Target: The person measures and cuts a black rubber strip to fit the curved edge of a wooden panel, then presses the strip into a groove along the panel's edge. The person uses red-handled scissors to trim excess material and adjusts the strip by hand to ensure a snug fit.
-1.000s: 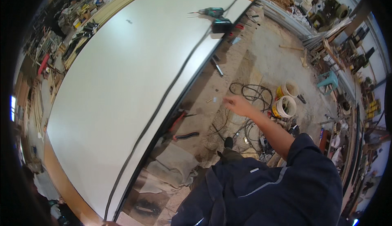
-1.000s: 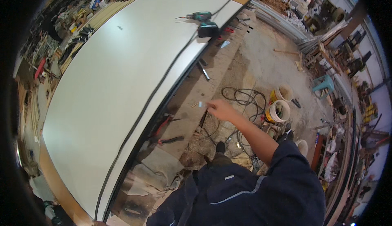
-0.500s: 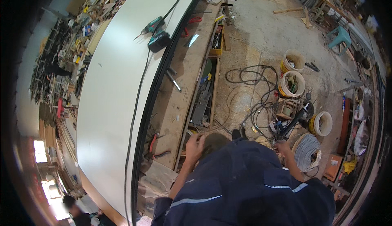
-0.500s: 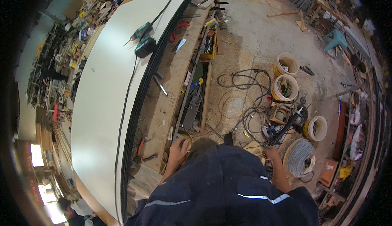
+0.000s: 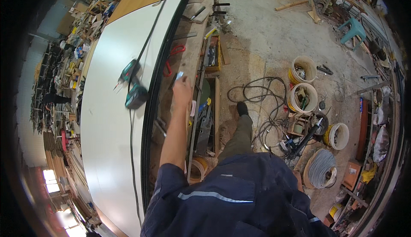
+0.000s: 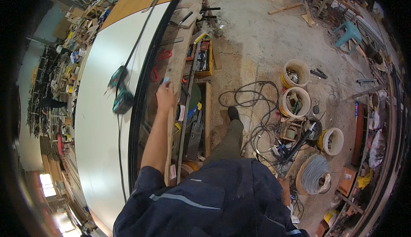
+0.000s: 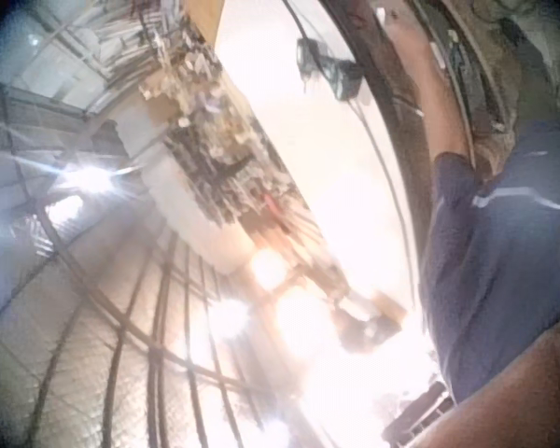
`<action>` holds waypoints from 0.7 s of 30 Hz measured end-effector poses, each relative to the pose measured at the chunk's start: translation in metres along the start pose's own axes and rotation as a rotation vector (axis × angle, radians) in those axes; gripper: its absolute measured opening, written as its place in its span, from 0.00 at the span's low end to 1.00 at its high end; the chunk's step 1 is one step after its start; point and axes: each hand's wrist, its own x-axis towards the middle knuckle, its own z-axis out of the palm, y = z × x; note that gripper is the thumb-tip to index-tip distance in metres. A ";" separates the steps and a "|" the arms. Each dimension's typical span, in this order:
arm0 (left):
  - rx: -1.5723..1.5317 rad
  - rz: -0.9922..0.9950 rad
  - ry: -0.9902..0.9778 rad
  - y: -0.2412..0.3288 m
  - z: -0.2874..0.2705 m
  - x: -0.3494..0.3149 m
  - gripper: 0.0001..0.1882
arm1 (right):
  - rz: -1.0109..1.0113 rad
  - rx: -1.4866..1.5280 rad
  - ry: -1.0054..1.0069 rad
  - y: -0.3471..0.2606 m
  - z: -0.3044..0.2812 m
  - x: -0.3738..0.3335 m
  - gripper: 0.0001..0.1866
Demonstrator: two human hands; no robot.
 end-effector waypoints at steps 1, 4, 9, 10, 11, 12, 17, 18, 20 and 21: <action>0.019 -0.009 -0.013 -0.002 0.022 0.039 0.19 | 0.004 -0.006 0.011 -0.002 -0.013 0.008 0.13; 0.081 -0.169 0.031 -0.053 0.053 0.117 0.17 | -0.113 -0.139 -0.022 -0.019 -0.053 0.037 0.12; 0.233 -0.724 -0.132 -0.111 0.091 0.191 0.25 | 0.162 1.047 0.020 -0.148 -0.164 0.103 0.10; 0.236 -0.739 -0.159 -0.112 0.102 0.202 0.29 | 0.194 1.131 0.073 -0.167 -0.181 0.120 0.09; 0.219 -0.773 -0.194 -0.091 0.117 0.213 0.30 | 0.217 1.138 0.129 -0.187 -0.201 0.132 0.09; 0.206 -0.813 -0.228 -0.058 0.123 0.222 0.31 | 0.242 1.148 0.187 -0.206 -0.220 0.145 0.10; 0.177 -0.929 -0.175 -0.040 0.118 0.236 0.29 | 0.178 0.857 0.112 -0.318 -0.278 0.210 0.14; 0.157 -0.933 -0.141 -0.040 0.124 0.237 0.28 | 0.124 0.764 0.051 -0.309 -0.284 0.231 0.17; 0.136 -0.951 -0.045 -0.042 0.126 0.235 0.26 | 0.054 0.680 -0.035 -0.319 -0.299 0.273 0.21; 0.103 -0.990 -0.030 -0.040 0.126 0.235 0.25 | 0.045 0.690 -0.046 -0.332 -0.308 0.293 0.23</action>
